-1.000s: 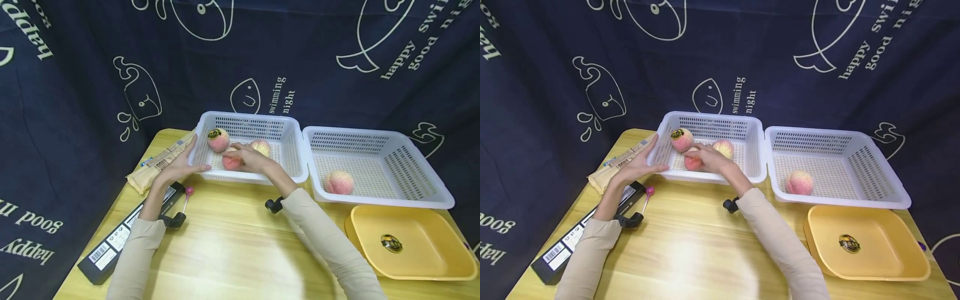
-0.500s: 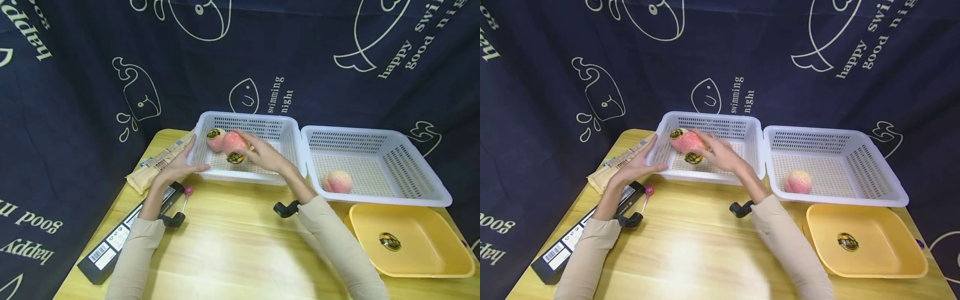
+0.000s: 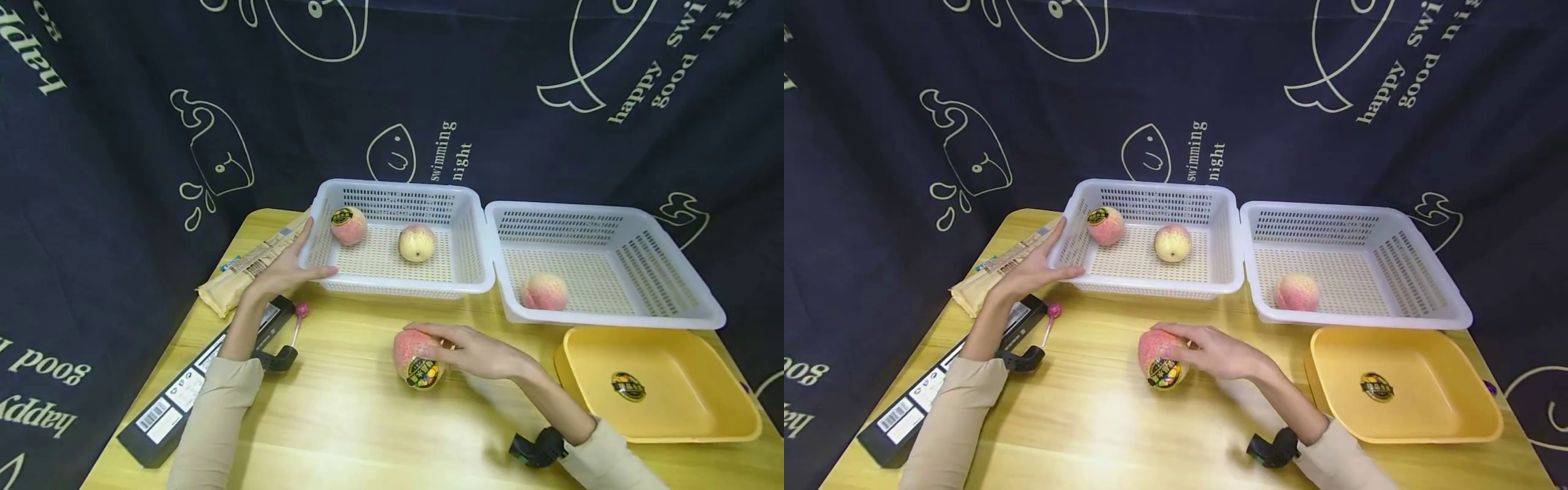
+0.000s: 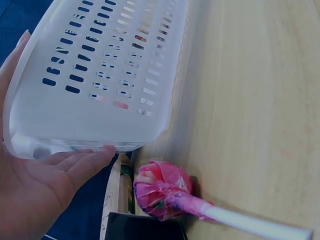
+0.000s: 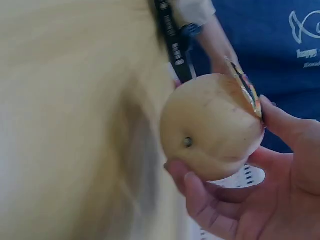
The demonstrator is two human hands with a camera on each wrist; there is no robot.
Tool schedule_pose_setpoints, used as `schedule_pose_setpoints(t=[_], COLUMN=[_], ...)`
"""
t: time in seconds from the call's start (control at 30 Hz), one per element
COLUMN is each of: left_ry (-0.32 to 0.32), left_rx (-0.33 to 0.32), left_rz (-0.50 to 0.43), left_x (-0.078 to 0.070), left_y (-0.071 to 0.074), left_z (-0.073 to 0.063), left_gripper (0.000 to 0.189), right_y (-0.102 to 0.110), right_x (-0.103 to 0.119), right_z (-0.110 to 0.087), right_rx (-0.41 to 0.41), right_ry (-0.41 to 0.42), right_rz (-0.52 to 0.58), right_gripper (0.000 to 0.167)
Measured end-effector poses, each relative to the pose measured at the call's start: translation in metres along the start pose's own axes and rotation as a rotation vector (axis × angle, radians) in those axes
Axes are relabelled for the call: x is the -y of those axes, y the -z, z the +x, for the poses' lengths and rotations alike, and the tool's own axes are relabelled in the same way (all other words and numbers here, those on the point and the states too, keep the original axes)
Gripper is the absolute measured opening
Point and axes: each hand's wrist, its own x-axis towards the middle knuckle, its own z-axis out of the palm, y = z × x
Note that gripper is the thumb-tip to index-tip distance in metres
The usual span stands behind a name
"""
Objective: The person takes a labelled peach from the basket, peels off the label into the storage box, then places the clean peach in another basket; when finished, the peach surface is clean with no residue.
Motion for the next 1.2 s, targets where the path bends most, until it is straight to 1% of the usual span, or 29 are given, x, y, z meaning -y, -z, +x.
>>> schedule_pose_setpoints(t=[0.1,0.2,0.23,0.3,0.37,0.43,0.47,0.5,0.53,0.57,0.6,0.63,0.67,0.7,0.73,0.77,0.83,0.9,0.97,1.0,1.07,1.13,1.2], left_ry=[0.016,0.014,0.002,-0.047,-0.136,-0.267,-0.344,-0.419,-0.487,-0.539,-0.566,-0.564,-0.543,-0.507,-0.468,-0.42,-0.321,-0.248,-0.19,-0.171,-0.161,-0.153,-0.147], left_rx=[0.001,-0.019,-0.041,-0.12,-0.221,-0.316,-0.341,-0.337,-0.309,-0.255,-0.188,-0.113,-0.039,0.03,0.083,0.128,0.175,0.199,0.212,0.215,0.223,0.224,0.209], left_rz=[0.004,0.024,0.05,0.129,0.212,0.288,0.296,0.292,0.27,0.246,0.224,0.197,0.178,0.161,0.151,0.143,0.105,0.042,-0.016,-0.038,-0.062,-0.064,-0.049], left_x=[-0.001,-0.004,-0.005,-0.013,-0.028,-0.052,-0.065,-0.078,-0.089,-0.098,-0.104,-0.107,-0.106,-0.103,-0.098,-0.091,-0.078,-0.065,-0.055,-0.052,-0.047,-0.046,-0.046], left_y=[0.001,0.001,0.002,0.002,-0.002,-0.012,-0.021,-0.032,-0.046,-0.061,-0.078,-0.095,-0.111,-0.126,-0.139,-0.15,-0.164,-0.17,-0.172,-0.172,-0.173,-0.173,-0.175], left_z=[0.0,-0.002,-0.004,-0.011,-0.02,-0.031,-0.036,-0.043,-0.048,-0.054,-0.06,-0.065,-0.069,-0.073,-0.074,-0.076,-0.076,-0.074,-0.073,-0.072,-0.071,-0.07,-0.069], left_gripper=[0.12,0.121,0.122,0.123,0.121,0.115,0.11,0.105,0.1,0.095,0.09,0.087,0.083,0.079,0.077,0.074,0.071,0.068,0.064,0.062,0.057,0.053,0.052], right_y=[-0.007,-0.008,-0.008,-0.006,-0.005,-0.002,-0.001,0.0,0.001,0.002,0.003,0.004,0.004,0.005,0.005,0.005,0.005,0.005,0.006,0.006,0.006,0.006,0.004], right_x=[-0.013,-0.018,-0.018,-0.018,-0.018,-0.02,-0.021,-0.022,-0.024,-0.026,-0.027,-0.028,-0.029,-0.03,-0.032,-0.032,-0.034,-0.036,-0.037,-0.038,-0.038,-0.036,-0.032], right_z=[-0.001,0.001,0.002,0.006,0.01,0.014,0.017,0.018,0.02,0.022,0.023,0.024,0.025,0.026,0.027,0.028,0.029,0.03,0.031,0.031,0.03,0.024,0.015], right_rx=[0.031,0.036,0.031,0.015,0.007,0.019,0.027,0.026,0.033,0.041,0.055,0.061,0.073,0.084,0.101,0.107,0.11,0.102,0.096,0.095,0.085,0.044,-0.063], right_ry=[-0.019,-0.019,-0.023,-0.029,-0.054,-0.07,-0.076,-0.082,-0.085,-0.081,-0.08,-0.081,-0.073,-0.064,-0.055,-0.052,-0.051,-0.066,-0.087,-0.096,-0.104,-0.104,-0.085], right_rz=[-0.022,-0.054,-0.066,-0.081,-0.072,-0.022,0.006,0.011,0.027,0.047,0.076,0.081,0.097,0.11,0.14,0.159,0.178,0.19,0.2,0.204,0.209,0.186,0.098], right_gripper=[0.052,0.053,0.054,0.054,0.053,0.05,0.049,0.05,0.049,0.049,0.049,0.048,0.048,0.046,0.044,0.044,0.043,0.042,0.043,0.042,0.042,0.041,0.042])
